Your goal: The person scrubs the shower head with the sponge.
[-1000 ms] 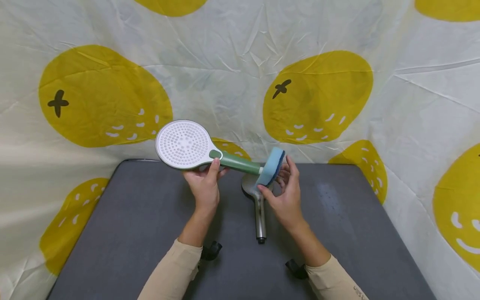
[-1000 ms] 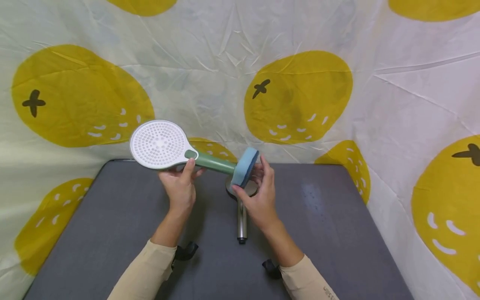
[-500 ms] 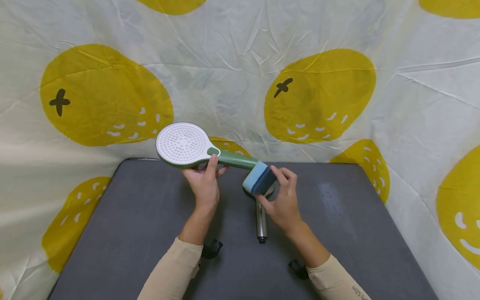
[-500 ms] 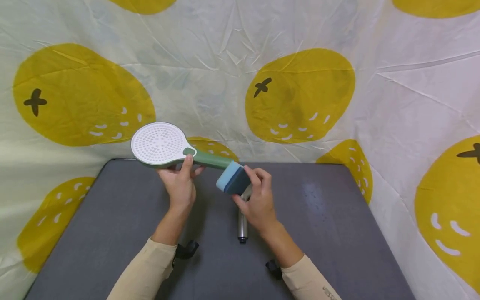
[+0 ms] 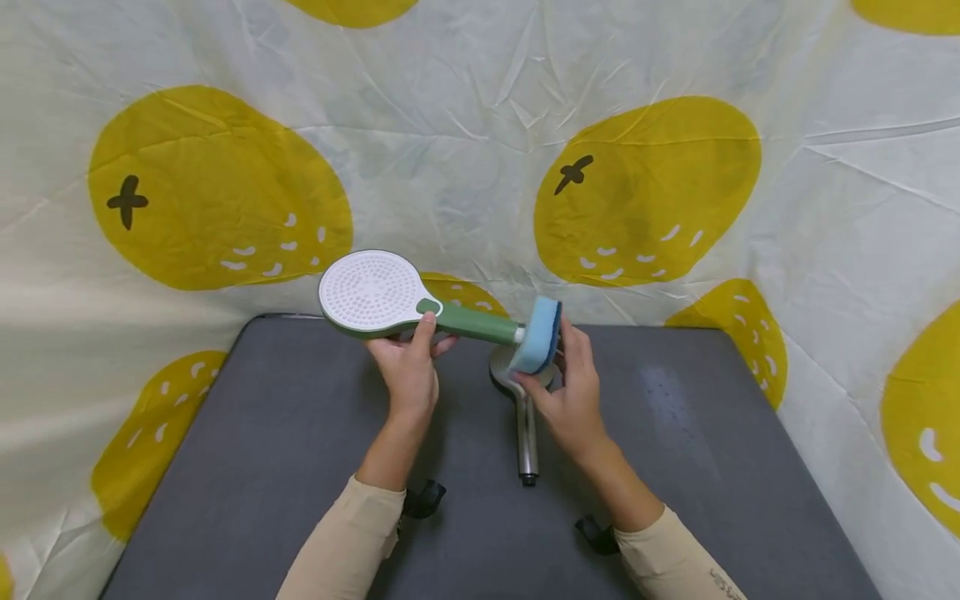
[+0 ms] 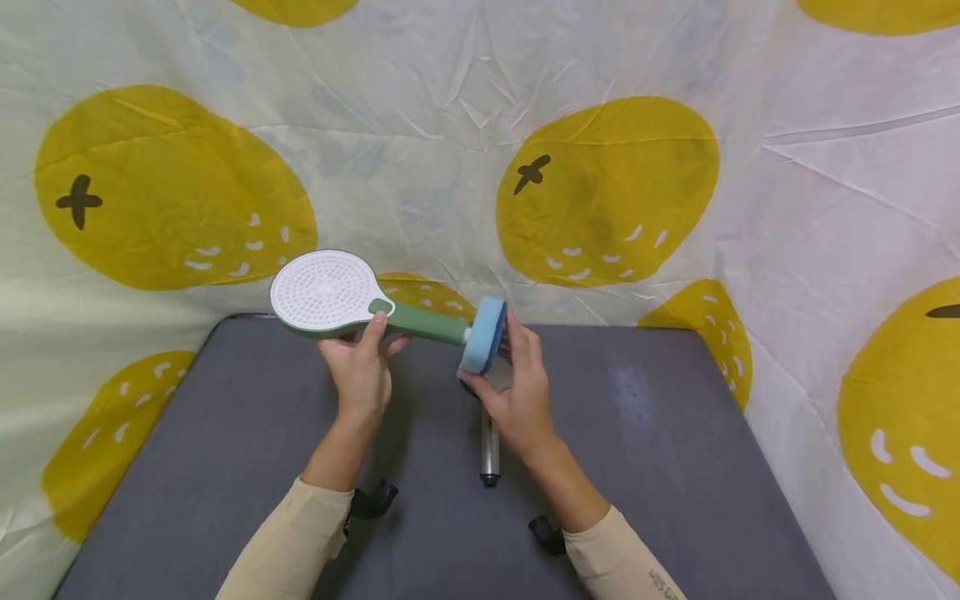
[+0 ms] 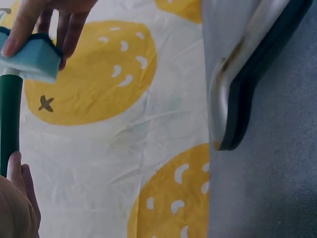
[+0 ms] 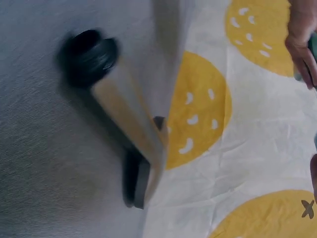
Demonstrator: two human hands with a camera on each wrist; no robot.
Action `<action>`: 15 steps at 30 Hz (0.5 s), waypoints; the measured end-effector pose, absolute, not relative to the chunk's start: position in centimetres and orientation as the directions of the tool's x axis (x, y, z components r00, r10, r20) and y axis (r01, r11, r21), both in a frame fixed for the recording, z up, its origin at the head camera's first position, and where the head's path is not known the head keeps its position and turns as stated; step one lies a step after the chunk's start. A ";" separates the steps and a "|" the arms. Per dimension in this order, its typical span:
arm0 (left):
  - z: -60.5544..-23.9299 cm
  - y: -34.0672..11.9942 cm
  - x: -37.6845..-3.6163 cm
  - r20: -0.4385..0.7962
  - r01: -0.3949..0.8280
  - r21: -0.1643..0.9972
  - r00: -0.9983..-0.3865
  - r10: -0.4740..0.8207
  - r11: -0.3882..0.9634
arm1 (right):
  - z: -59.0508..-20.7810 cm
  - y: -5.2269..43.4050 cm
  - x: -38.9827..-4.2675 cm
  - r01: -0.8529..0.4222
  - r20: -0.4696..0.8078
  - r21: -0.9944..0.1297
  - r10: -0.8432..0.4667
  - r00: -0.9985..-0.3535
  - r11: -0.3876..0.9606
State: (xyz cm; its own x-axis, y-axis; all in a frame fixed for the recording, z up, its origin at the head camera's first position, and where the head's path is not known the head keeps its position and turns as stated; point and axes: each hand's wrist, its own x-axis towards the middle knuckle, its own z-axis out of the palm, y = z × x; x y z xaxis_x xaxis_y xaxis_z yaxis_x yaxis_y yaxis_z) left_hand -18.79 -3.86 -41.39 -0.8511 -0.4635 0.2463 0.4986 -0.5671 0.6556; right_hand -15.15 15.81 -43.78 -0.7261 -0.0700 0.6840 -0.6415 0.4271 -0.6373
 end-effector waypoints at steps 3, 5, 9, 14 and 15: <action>-41.3 -3.8 -18.7 0.267 0.501 0.654 -0.854 -0.448 -0.566 | -43.1 15.9 -15.2 -0.578 0.591 -0.765 -0.046 -0.805 0.284; -41.3 -3.8 -18.6 0.274 0.508 0.650 -0.850 -0.449 -0.566 | -42.8 16.0 -15.3 -0.534 0.536 -0.821 -0.050 -0.843 0.204; -41.3 -3.7 -18.5 0.288 0.520 0.650 -0.844 -0.452 -0.555 | -42.4 16.5 -15.5 -0.469 0.466 -0.881 -0.064 -0.883 0.060; -41.5 -3.6 -18.5 0.311 0.530 0.632 -0.842 -0.441 -0.566 | -42.6 16.9 -15.4 -0.411 0.416 -0.909 -0.113 -0.902 -0.066; -41.5 -3.6 -18.5 0.314 0.532 0.626 -0.841 -0.441 -0.570 | -42.7 16.9 -15.4 -0.402 0.408 -0.913 -0.125 -0.905 -0.070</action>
